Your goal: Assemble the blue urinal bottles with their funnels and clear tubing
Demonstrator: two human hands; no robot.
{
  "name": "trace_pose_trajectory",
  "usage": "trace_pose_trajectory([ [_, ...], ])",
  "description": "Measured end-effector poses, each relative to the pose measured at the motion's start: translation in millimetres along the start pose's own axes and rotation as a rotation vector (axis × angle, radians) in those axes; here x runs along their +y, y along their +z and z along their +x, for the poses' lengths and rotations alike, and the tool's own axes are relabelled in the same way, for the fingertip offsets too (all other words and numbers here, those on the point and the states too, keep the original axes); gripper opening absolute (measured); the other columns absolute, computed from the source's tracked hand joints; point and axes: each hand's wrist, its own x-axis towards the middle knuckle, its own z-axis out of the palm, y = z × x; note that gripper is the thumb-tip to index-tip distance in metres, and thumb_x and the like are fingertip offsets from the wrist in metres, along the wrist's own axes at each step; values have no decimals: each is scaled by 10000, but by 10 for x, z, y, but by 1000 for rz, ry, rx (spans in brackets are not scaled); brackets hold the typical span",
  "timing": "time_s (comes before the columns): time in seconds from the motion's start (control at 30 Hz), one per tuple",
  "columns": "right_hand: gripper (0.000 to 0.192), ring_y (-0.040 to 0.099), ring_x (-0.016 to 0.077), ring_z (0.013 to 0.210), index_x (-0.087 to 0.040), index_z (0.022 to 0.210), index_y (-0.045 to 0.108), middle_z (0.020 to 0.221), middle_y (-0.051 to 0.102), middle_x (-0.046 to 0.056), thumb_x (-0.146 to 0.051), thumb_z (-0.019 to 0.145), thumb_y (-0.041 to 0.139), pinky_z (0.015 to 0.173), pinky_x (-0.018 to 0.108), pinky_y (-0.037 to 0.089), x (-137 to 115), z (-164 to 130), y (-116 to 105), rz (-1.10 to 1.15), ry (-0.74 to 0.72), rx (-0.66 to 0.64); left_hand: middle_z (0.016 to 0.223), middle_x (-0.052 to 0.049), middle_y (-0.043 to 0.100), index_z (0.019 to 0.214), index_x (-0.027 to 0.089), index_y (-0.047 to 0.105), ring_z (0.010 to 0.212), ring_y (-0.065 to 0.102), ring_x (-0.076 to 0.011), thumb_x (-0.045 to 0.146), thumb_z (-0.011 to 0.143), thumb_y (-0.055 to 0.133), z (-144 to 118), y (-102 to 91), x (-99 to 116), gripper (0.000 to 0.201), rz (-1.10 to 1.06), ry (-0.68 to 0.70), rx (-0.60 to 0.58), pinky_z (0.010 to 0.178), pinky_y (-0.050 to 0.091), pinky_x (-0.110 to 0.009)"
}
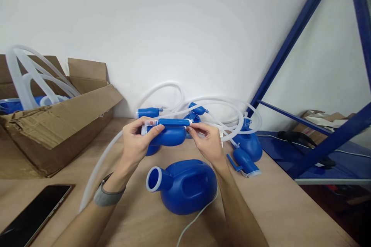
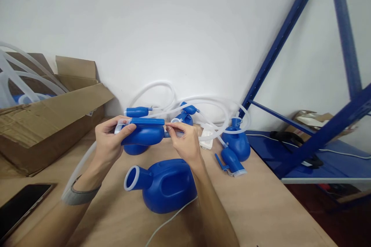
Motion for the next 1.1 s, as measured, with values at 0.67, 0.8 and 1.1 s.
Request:
trace_pose_trajectory([
  [0.67, 207, 787, 271, 915, -227, 1026, 830, 1033, 824, 73, -331, 919, 687, 877, 419, 655, -45, -14, -55, -67, -65, -37, 708, -10, 661, 683, 153, 683, 639, 600, -135, 466, 602, 942, -9, 192, -89, 414, -420, -566, 156, 607, 514, -257],
  [0.8, 214, 762, 262, 995, -246, 1087, 814, 1081, 815, 65, -303, 962, 649, 936, 432, 618, -76, 17, -178, -158, -177, -119, 703, -21, 656, 637, 167, 670, 635, 577, -137, 460, 614, 933, 33, 160, -64, 394, -385, -507, 146, 580, 484, -261],
  [1.1, 330, 698, 252, 849, -229, 845, 783, 854, 768, 68, -455, 997, 596, 788, 378, 560, -281, -23, -436, -316, -78, -190, 635, 34, 530, 594, 176, 596, 639, 509, -114, 414, 659, 920, 101, -4, -42, 407, -301, -196, 148, 610, 425, -244],
])
